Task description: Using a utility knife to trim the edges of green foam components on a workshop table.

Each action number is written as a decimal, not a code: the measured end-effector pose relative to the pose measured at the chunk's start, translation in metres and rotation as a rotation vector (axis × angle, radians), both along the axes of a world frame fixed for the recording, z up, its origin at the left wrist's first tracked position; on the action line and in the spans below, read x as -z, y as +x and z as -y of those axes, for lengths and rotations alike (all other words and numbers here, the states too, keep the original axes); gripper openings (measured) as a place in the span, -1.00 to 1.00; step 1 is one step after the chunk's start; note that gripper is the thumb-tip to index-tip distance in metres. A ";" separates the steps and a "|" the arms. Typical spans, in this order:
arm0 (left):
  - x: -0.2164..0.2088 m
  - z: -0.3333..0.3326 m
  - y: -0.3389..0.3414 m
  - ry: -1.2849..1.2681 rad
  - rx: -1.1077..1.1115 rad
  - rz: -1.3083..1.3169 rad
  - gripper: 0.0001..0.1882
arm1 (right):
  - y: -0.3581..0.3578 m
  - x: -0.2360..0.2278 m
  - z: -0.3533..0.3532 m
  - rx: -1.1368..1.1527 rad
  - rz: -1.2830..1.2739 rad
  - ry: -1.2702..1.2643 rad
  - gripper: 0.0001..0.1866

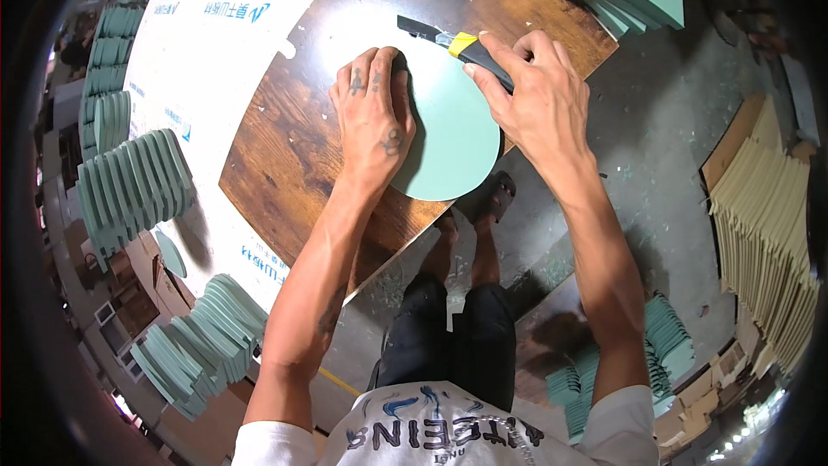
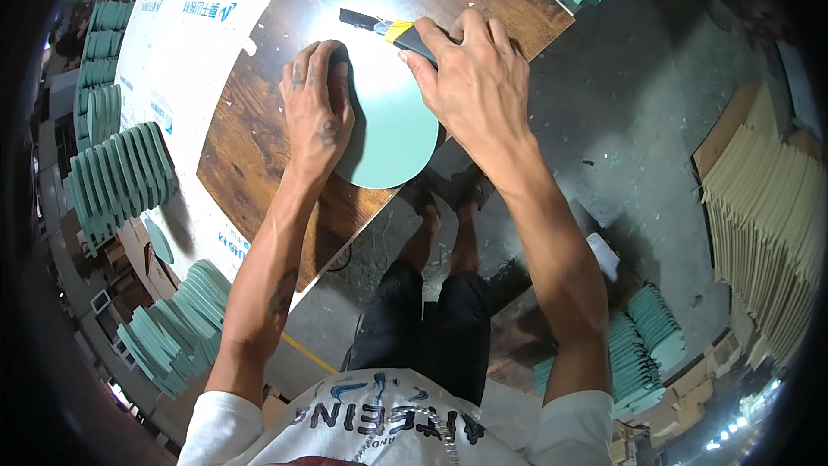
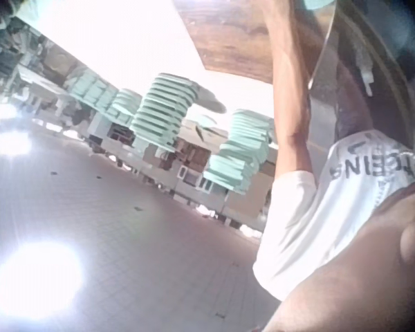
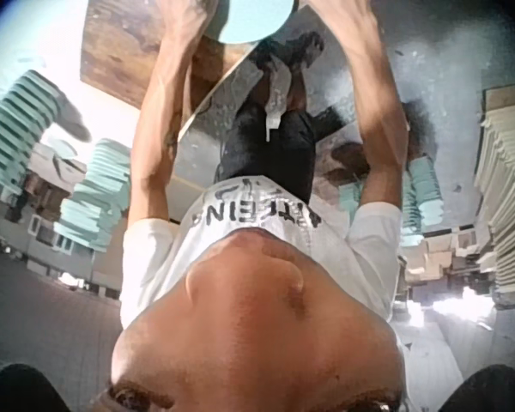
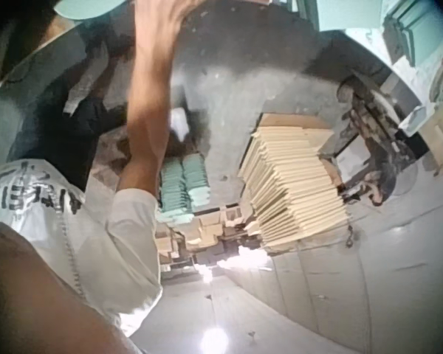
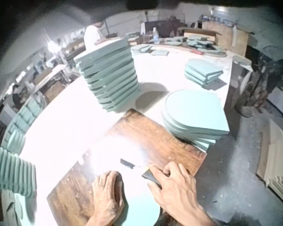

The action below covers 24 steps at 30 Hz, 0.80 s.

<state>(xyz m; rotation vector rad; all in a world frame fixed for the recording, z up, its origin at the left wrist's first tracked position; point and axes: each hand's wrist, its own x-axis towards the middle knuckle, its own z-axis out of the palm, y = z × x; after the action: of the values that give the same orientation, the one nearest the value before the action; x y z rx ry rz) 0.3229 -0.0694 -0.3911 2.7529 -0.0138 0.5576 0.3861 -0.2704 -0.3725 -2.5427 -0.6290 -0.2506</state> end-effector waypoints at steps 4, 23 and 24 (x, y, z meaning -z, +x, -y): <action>-0.007 -0.002 0.001 -0.017 0.104 0.011 -0.69 | 0.014 -0.001 -0.009 0.044 0.030 -0.025 -0.60; -0.036 0.012 -0.003 0.319 0.389 -0.297 -0.53 | -0.210 0.023 -0.024 0.736 -0.843 1.649 -0.72; -0.038 0.015 -0.004 0.326 0.354 -0.305 -0.49 | -0.209 0.022 -0.032 0.682 -0.867 1.516 -0.65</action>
<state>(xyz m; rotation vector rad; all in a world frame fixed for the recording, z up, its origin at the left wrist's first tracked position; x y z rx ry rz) 0.3189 -0.0839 -0.3534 3.0146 -0.5528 0.0398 0.1770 -0.2381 -0.3942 -1.0468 0.6214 0.1475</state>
